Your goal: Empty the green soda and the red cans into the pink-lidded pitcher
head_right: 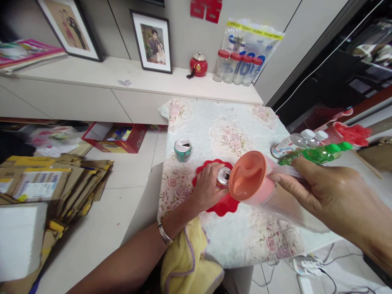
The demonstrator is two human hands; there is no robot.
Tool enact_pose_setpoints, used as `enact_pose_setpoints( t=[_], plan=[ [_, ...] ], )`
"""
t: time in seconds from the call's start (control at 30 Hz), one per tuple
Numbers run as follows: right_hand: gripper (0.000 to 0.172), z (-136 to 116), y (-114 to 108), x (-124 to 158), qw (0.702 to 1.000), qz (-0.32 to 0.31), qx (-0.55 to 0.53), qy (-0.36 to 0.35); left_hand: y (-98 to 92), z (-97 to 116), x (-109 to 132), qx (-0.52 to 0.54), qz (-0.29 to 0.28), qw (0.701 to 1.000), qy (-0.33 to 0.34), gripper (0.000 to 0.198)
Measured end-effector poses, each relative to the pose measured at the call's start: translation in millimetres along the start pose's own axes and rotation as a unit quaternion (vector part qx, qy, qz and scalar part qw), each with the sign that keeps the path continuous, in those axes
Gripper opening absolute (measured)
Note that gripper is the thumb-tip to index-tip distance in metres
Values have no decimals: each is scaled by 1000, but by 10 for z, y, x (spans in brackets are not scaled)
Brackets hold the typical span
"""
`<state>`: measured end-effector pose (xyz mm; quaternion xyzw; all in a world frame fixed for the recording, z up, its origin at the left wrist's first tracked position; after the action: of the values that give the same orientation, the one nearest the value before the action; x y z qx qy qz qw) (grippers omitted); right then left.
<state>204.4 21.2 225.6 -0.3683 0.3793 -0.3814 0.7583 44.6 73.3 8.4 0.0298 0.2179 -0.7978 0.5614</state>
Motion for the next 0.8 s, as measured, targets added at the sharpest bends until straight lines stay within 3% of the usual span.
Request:
enact_pose_setpoints(
  t=[0.8],
  plan=[
    [60, 58, 52, 16, 999, -28, -13, 23, 3, 4, -3, 2, -7, 1000, -5, 66]
  ],
)
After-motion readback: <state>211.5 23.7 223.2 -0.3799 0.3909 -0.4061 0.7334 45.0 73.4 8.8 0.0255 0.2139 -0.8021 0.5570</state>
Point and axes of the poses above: each hand's wrist, its own x-axis away from the middle knuckle, its own y-axis out of the palm, z = x × y, the point moved 8 cm from there along -x, towards the middle knuckle, and after that the axes turned 13 degrees about x, right-handed, at the moved point
